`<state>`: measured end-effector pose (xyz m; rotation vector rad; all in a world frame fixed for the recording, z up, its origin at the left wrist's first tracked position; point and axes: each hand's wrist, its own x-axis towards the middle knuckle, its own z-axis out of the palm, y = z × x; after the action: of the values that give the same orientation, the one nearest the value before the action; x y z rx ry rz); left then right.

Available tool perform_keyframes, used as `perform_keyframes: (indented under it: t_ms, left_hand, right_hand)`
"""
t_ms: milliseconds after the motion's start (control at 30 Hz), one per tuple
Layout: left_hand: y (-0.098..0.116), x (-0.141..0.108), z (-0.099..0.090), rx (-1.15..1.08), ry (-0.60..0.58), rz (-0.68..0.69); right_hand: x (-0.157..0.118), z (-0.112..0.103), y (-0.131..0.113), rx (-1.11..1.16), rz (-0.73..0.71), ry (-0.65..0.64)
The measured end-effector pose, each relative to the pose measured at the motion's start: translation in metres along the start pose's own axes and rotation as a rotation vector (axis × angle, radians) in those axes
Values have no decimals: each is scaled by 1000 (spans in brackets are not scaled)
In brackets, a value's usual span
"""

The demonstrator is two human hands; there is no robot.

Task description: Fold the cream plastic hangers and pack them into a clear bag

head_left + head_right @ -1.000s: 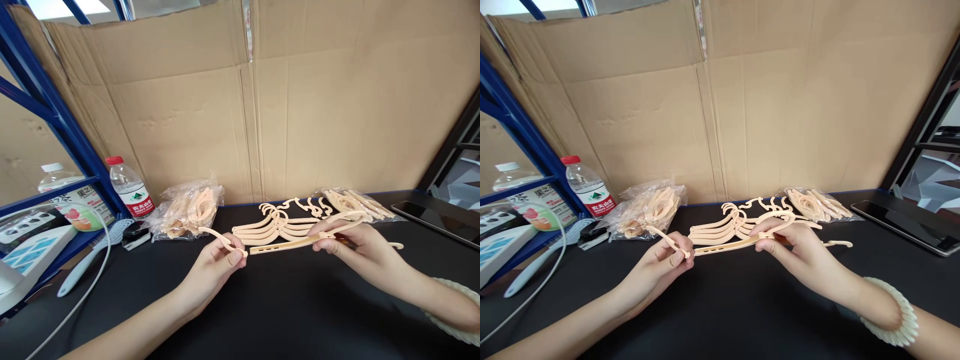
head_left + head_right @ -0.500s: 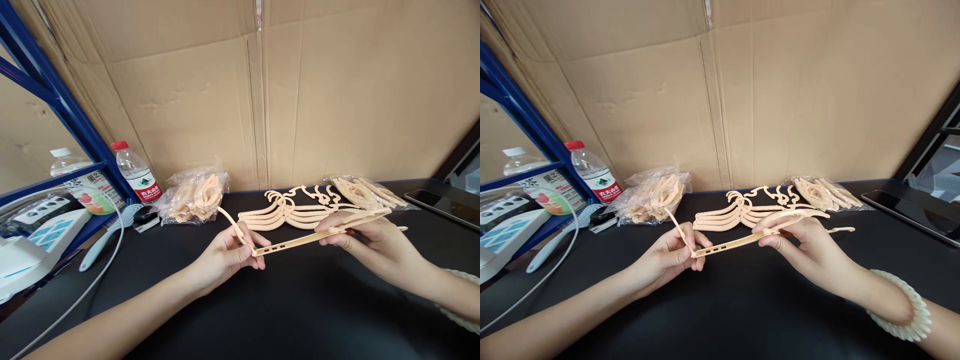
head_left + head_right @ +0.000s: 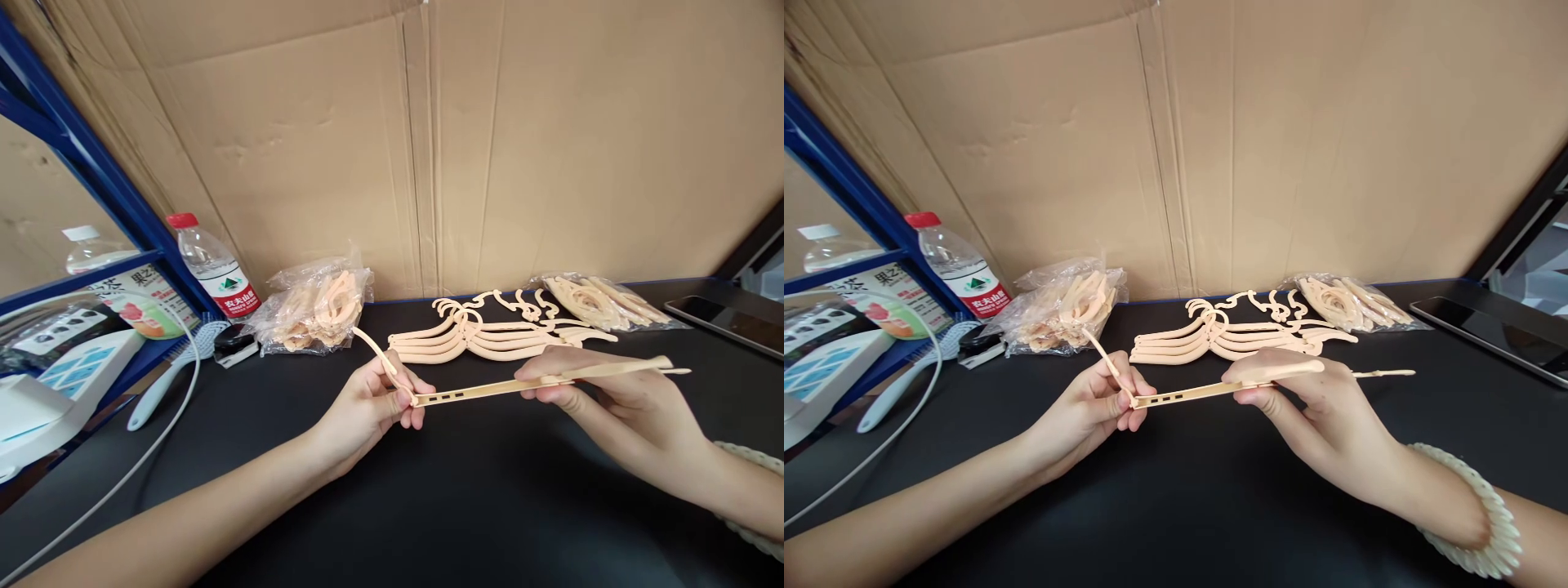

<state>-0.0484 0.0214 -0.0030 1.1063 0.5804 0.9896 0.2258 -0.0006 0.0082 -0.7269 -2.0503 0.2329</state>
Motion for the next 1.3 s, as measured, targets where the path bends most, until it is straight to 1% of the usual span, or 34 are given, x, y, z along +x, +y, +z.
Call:
perform_keyframes:
  t_ms: [167, 333, 433, 567, 667, 733, 800, 867, 900, 933, 1000, 1067, 1100, 1133, 1167, 1200, 1233, 1267, 1300]
  left_hand:
    - [-2, 0, 7, 44, 154, 32]
    - [-6, -1, 12, 98, 207, 115]
    - [-8, -2, 13, 122, 229, 139]
    - [-10, -2, 14, 98, 256, 119]
    - [-9, -2, 15, 87, 284, 88]
    - [-7, -4, 18, 83, 324, 62]
    - [-6, -8, 22, 65, 385, -18]
    - [-5, -16, 30, 36, 440, -163]
    - [-5, -21, 34, 23, 451, -244]
    - [-5, -26, 39, 15, 436, -326]
    - [-5, -37, 49, 14, 338, -477]
    - [-6, -46, 56, 53, 168, -610]
    - [-6, -50, 59, 113, 73, -635]
    - [-6, -53, 60, 214, -17, -608]
    - [-5, -54, 60, 355, -92, -518]
    - [-4, -54, 59, 524, -152, -372]
    - [-4, -52, 56, 706, -190, -185]
    - [-3, -49, 51, 878, -203, 14]
    - [-2, -44, 46, 1029, -213, 182]
  right_hand:
    - [-3, 6, -4, -45, 55, 60]
    - [0, 11, -11, 28, 212, 123]
    - [3, 14, -11, 85, 324, 155]
    - [8, 17, -8, 173, 485, 198]
    - [11, 18, -5, 238, 576, 185]
    - [14, 17, -1, 280, 612, 162]
    - [17, 15, 4, 296, 631, 130]
    - [20, 13, 9, 264, 648, 78]
    - [21, 12, 12, 239, 652, 48]
    - [22, 11, 15, 211, 650, 20]
    - [23, 11, 20, 161, 628, -25]
    - [22, 12, 24, 126, 603, -66]
    - [22, 13, 26, 110, 595, -94]
    - [21, 15, 29, 101, 590, -122]
    - [20, 18, 31, 102, 590, -146]
    - [18, 20, 34, 112, 596, -163]
    - [17, 23, 36, 131, 604, -172]
    - [16, 26, 38, 151, 615, -169]
    - [15, 28, 40, 168, 625, -158]
